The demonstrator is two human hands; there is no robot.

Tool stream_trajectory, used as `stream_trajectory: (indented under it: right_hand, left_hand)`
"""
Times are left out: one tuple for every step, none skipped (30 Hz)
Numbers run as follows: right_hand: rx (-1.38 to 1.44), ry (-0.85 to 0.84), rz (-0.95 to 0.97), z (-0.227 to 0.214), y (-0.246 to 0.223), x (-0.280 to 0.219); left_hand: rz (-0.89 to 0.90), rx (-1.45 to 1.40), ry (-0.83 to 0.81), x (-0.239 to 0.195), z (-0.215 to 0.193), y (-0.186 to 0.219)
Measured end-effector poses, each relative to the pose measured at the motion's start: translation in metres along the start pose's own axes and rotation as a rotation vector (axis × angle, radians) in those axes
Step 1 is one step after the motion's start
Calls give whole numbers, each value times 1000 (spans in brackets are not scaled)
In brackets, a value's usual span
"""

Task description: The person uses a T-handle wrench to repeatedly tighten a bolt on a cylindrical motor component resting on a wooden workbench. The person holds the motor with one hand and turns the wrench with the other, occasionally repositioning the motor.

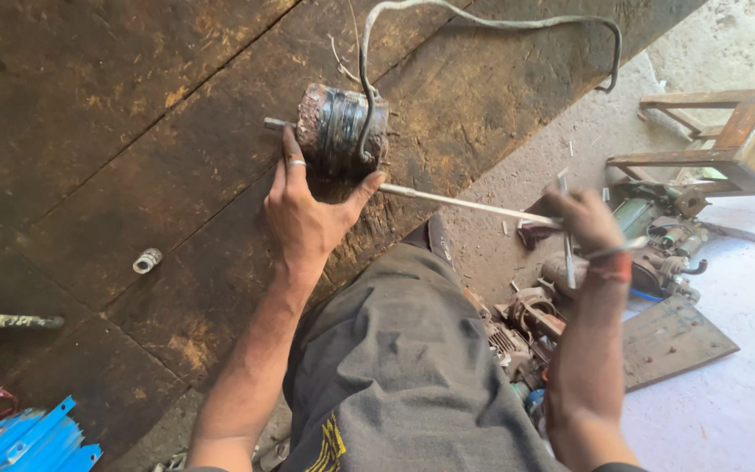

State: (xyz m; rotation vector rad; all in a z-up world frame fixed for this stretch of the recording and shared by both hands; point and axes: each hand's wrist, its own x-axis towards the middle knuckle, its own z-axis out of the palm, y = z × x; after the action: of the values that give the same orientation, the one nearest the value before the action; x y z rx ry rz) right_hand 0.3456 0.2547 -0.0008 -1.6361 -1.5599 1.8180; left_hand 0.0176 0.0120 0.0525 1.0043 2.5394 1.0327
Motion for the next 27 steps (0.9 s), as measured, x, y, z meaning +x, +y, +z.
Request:
stream_trajectory:
  right_hand:
    - [-176,158,-127,-3,-6,6]
    - [-229,336,-293,-3,-11,15]
    - [-285,515,-466,-4,-16,22]
    - [-139,720,-578,-4,-19,26]
    - [17,913,-690,2,-17,30]
    - [180,1102,-798,6,-12,32]
    - [591,1001,-804,10,-5,33]
    - [995,871,-786,16,9,28]
    - [1381,714,-739,16,26,18]
    - [1587,633,-459,12,42,11]
    - [1771,540,-164,9,58,5]
    - [1879,169,-192,9,74,4]
    - [1950,-208,-224,6,85,4]
    - [1792,-269,-150,0,90,5]
    - [1631,-327,-79,-7,89,9]
    - [1468,-381,-11,-14,83,13]
    - [1309,-436,63,-15,74,16]
    - [1148,-490,132,-16,61,18]
    - [987,-535,192,-17,45,17]
    - [647,-348,141,-17,28,17]
    - [304,-165,90,-18,7,19]
    - [-40,18,38,-16,-11,22]
    - [-387,204,-9,-13,-24,21]
    - [-204,394,-301,-3,-27,18]
    - [-16,569,-610,6,-31,17]
    - [111,820,-540,10,-34,15]
    - [247,1055,-458,16,-34,16]
  left_hand:
    - [-13,1,-10,0,0,0]
    - [-25,1,-21,-1,0,0]
    - [-32,20,-2,-2,3,2]
    - [-39,38,17,-3,5,4]
    - [-50,61,43,-5,5,5]
    - [-48,51,49,-7,7,6]
    - [-45,43,58,-7,8,7]
    - [-41,35,67,-7,10,7]
    - [-37,33,78,-9,11,6]
    - [-33,30,88,-10,13,5]
    - [-28,29,98,-10,14,3]
    - [-20,20,93,-10,14,0]
    - [-8,8,86,-8,14,-3]
    - [4,-5,78,-7,14,-6]
    - [22,7,76,-5,14,-8]
    - [40,19,74,-3,15,-9]
    - [55,41,72,-4,12,-12]
    - [39,22,63,-4,10,-13]
    - [30,-2,51,-3,10,-13]
    - [21,-27,38,-3,10,-13]
    - [20,-18,39,-2,10,-13]
    - [20,-9,40,-1,10,-13]
    - [17,-5,34,-4,11,-13]
    - [19,36,49,-7,11,-12]
    - [24,73,71,-8,13,-10]
    - [29,110,93,-9,14,-8]
    - [27,94,92,-9,15,-6]
